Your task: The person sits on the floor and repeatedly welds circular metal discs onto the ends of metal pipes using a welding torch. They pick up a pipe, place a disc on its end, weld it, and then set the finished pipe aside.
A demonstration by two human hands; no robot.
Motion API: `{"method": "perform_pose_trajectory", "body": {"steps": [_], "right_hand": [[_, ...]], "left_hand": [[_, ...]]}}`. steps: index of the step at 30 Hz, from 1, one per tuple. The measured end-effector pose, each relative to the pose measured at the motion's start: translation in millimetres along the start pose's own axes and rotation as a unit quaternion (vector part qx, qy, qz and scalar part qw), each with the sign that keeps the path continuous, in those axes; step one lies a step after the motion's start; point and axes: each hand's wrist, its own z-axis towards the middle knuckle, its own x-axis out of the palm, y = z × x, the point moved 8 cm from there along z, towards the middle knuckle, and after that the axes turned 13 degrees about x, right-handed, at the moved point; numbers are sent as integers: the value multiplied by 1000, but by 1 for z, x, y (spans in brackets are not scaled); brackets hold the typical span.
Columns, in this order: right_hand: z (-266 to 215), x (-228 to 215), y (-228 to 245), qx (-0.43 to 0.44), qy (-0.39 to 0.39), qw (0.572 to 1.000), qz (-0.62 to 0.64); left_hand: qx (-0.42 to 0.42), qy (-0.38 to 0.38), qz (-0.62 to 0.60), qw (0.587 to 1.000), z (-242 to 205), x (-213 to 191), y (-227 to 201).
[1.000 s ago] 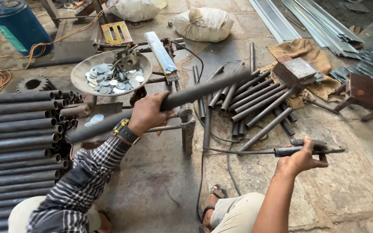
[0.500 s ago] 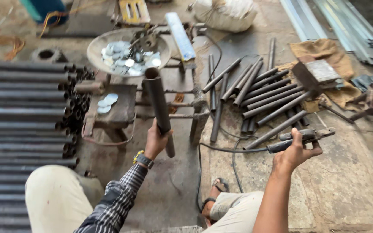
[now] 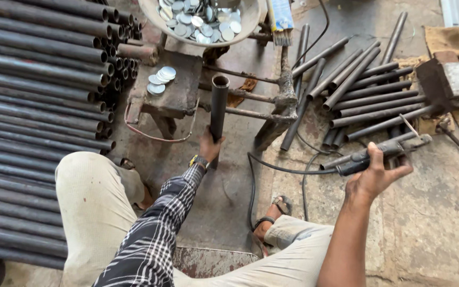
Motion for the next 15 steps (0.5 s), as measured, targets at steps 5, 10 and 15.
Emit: {"method": "perform_pose_trajectory", "body": {"steps": [5, 10, 15], "right_hand": [[-6, 26, -12, -15, 51, 999, -5], [-31, 57, -27, 18, 58, 994, -90], [-52, 93, -47, -24, 140, 975, -172]], "left_hand": [[-7, -7, -3, 1000, 3, 3, 6], [-32, -56, 125, 990, -8, -9, -1], [-149, 344, 60, 925, -24, 7, -6]]}}
